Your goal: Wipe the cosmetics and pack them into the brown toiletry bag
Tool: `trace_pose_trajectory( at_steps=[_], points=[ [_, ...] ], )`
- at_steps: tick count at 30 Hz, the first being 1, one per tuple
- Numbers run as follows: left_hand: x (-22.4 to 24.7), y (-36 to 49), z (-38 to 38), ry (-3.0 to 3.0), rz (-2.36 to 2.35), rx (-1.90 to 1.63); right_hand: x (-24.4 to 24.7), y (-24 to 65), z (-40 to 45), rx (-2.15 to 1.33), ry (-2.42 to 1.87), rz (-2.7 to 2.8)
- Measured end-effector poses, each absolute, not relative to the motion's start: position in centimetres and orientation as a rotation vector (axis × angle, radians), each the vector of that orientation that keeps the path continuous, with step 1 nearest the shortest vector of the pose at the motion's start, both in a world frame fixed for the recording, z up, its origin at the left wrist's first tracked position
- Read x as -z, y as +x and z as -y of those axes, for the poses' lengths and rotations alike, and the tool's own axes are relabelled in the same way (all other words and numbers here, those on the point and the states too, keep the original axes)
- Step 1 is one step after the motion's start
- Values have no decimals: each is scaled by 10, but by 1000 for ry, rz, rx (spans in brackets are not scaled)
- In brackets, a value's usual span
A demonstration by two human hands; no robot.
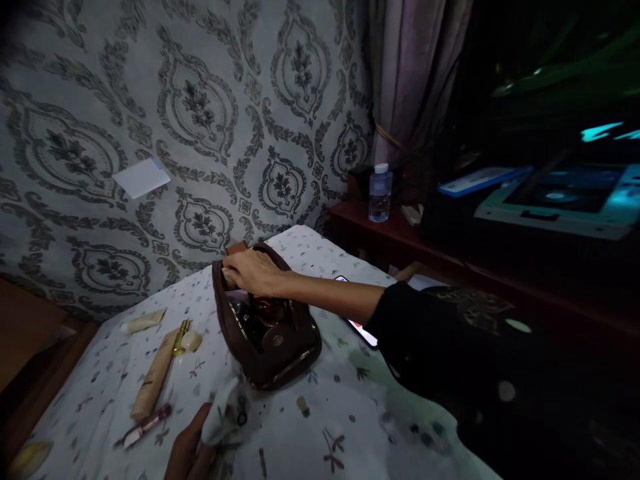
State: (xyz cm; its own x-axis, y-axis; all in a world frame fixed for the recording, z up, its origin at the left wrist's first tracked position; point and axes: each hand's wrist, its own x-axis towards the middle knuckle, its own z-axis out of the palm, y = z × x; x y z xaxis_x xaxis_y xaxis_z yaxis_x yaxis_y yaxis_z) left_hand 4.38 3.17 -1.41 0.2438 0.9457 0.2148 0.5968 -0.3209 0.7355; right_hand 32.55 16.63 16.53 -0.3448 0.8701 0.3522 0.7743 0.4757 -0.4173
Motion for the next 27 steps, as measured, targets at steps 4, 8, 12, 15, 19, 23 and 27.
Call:
trace_pose_trajectory(
  at_steps=[4, 8, 12, 15, 19, 23, 27],
  points=[
    [13, 45, -30, 2050, -1348, -895, -163, 322, -168, -181, -1357, 2273],
    [12, 45, -28, 2061, -1350, -908, -161, 320, -173, -172, -1346, 2388],
    [9, 50, -26, 2038, -1373, -908, -164, 319, -180, -229, -1372, 2479],
    [7, 54, -26, 2026, -1362, -904, -169, 319, -182, -274, -1362, 2509],
    [13, 51, -24, 2014, -1376, -917, -174, 319, -179, -332, -1404, 2487],
    [27, 40, -23, 1998, -1488, -910, -174, 319, -175, -372, -1470, 2381],
    [31, 36, -24, 1990, -1489, -910, -171, 319, -177, -464, -1469, 2371]
  ],
)
